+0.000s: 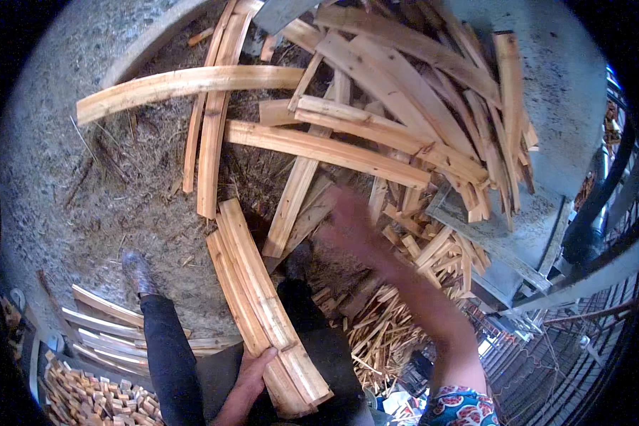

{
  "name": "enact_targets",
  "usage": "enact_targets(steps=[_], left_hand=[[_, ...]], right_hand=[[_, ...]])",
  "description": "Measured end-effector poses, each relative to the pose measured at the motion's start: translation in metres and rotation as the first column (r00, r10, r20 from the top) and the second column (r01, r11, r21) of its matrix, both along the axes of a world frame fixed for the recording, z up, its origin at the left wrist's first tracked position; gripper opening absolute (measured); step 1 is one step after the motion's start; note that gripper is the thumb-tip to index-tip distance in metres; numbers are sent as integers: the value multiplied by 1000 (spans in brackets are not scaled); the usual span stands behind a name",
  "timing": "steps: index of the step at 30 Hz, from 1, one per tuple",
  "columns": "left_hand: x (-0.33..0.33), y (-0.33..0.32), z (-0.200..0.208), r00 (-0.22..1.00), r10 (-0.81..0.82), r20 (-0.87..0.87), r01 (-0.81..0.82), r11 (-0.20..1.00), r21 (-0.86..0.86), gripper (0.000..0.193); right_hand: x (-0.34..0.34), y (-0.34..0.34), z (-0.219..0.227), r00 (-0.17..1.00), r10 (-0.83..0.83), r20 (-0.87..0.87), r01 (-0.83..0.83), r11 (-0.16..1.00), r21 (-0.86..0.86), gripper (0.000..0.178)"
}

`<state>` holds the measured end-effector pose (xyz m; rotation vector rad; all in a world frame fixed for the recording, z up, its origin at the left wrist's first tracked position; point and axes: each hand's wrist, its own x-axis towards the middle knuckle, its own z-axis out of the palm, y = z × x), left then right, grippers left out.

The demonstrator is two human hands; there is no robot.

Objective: The person picks up bundles of wooden planks from a pile on the floor and places them onto a metal rack. The person repeatedly gathers wood from the floor and stacks it on the rack, organizing the lumber in a workshop environment.

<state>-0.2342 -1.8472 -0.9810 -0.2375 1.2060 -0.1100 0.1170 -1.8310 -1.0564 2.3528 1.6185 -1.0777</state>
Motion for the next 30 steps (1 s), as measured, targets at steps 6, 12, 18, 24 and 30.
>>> enact_targets(steps=[6, 12, 18, 24, 30], left_hand=[[2, 9, 1, 1000, -9, 14, 9, 1000, 21, 69], [4, 0, 3, 995, 5, -95, 7, 992, 130, 81], [-4, 3, 4, 979, 204, 9, -204, 969, 143, 83], [7, 25, 6, 986, -121, -113, 134, 985, 111, 102], [3, 26, 1, 986, -126, -105, 143, 975, 171, 94]], right_hand=[[73, 65, -25, 924, 166, 344, 49, 842, -537, 74], [-46, 14, 73, 675, -666, -317, 335, 659, -673, 67], [-159, -16, 114, 616, -649, -445, 173, 664, -728, 64], [-89, -29, -7, 845, -399, -357, 315, 910, -270, 50], [-31, -5, -175, 433, -900, -41, 900, 430, 78, 51]])
